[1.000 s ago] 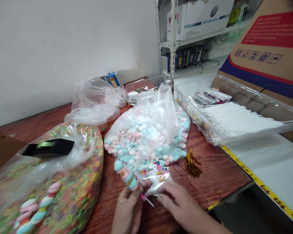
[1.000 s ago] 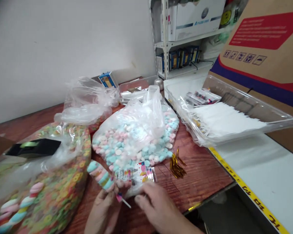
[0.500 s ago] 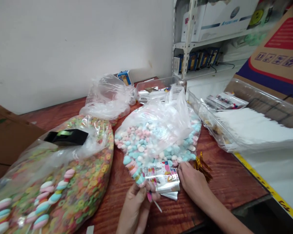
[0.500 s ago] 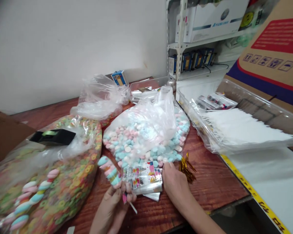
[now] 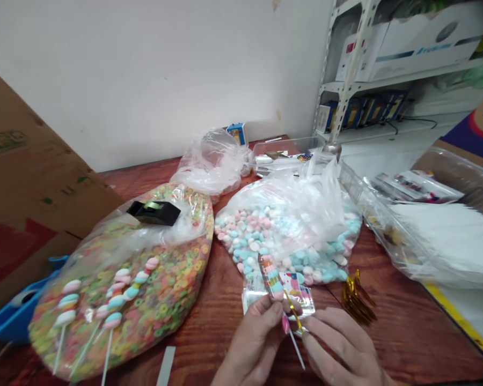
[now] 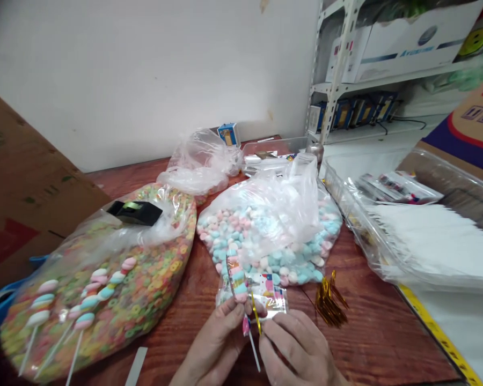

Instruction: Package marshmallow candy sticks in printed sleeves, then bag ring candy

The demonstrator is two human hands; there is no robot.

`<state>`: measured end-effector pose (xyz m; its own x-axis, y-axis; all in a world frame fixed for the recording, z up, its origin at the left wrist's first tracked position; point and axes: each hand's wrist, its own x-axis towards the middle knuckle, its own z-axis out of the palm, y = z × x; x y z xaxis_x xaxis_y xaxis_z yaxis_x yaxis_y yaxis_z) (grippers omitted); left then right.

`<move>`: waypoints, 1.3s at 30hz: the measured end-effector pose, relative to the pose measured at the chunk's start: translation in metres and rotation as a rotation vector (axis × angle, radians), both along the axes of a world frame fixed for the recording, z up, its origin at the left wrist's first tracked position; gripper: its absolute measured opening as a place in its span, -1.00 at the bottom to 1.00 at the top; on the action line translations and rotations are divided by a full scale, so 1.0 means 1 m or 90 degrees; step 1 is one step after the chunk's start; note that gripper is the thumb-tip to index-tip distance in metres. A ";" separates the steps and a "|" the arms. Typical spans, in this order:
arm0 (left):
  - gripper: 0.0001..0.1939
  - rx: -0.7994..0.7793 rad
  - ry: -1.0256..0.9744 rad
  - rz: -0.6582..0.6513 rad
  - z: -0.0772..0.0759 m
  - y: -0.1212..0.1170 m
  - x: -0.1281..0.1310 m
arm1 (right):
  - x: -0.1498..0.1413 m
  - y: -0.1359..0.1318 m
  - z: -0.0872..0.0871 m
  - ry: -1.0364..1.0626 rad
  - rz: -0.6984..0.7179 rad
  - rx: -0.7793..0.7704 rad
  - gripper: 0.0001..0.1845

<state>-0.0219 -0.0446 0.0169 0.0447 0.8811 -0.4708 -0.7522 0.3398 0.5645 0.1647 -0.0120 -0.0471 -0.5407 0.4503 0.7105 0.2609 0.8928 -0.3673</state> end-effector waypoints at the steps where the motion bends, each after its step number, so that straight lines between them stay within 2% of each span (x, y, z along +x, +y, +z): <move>1: -0.81 0.007 0.016 0.008 0.000 0.000 -0.002 | -0.001 -0.001 -0.001 0.004 0.012 -0.003 -0.57; 3: -0.82 0.018 0.036 0.036 -0.001 -0.001 -0.003 | -0.006 -0.002 0.004 0.026 0.020 -0.023 -0.46; 5: -0.83 0.027 0.056 0.076 -0.003 0.000 -0.003 | -0.013 -0.004 0.012 0.062 0.014 -0.113 -0.45; 6: -0.82 0.033 0.073 0.095 -0.004 0.001 -0.002 | -0.016 -0.004 0.017 0.079 -0.003 -0.205 -0.51; 8: -0.82 0.043 0.124 0.123 -0.005 0.002 -0.002 | -0.023 -0.004 0.024 0.114 -0.038 -0.450 -0.67; 10: -0.80 0.048 0.182 0.132 -0.007 0.004 -0.001 | -0.029 -0.004 0.028 0.162 -0.037 -0.690 -0.71; 11: -0.80 0.046 0.207 0.134 -0.007 0.004 -0.001 | -0.032 -0.003 0.029 0.183 -0.020 -0.772 -0.68; 13: -0.80 0.042 0.241 0.136 -0.009 0.005 0.000 | -0.038 -0.002 0.029 0.210 0.031 -0.838 -0.65; 15: -0.81 0.041 0.264 0.133 -0.010 0.004 0.000 | -0.042 -0.001 0.029 0.213 0.042 -0.829 -0.66; 19: -0.81 0.046 0.296 0.105 -0.011 0.005 -0.001 | -0.045 -0.002 0.028 0.158 -0.010 -0.771 -0.68; 22: -0.80 0.051 0.310 0.098 -0.011 0.007 -0.002 | -0.045 -0.006 0.027 0.123 -0.009 -0.744 -0.70; 29: -0.78 0.057 0.328 0.093 -0.014 0.009 0.001 | -0.047 -0.007 0.027 0.166 0.021 -0.762 -0.72; 33: -0.77 0.061 0.352 0.065 -0.015 0.009 -0.003 | -0.046 -0.004 0.022 0.176 0.002 -0.753 -0.71; 35: -0.78 0.061 0.435 0.041 -0.014 0.011 -0.009 | -0.042 -0.004 0.021 0.210 -0.038 -0.736 -0.74; 37: -0.77 0.068 0.580 0.010 -0.013 0.013 -0.015 | -0.039 -0.005 0.022 0.242 -0.077 -0.694 -0.80; 39: -0.76 0.107 0.737 -0.020 -0.012 0.016 -0.016 | -0.040 -0.006 0.025 0.239 -0.080 -0.639 -0.84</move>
<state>-0.0381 -0.0290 0.0047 -0.3120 0.9421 -0.1229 0.2480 0.2056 0.9467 0.1242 -0.0185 -0.0222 -0.2748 0.9566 0.0972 0.0477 0.1145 -0.9923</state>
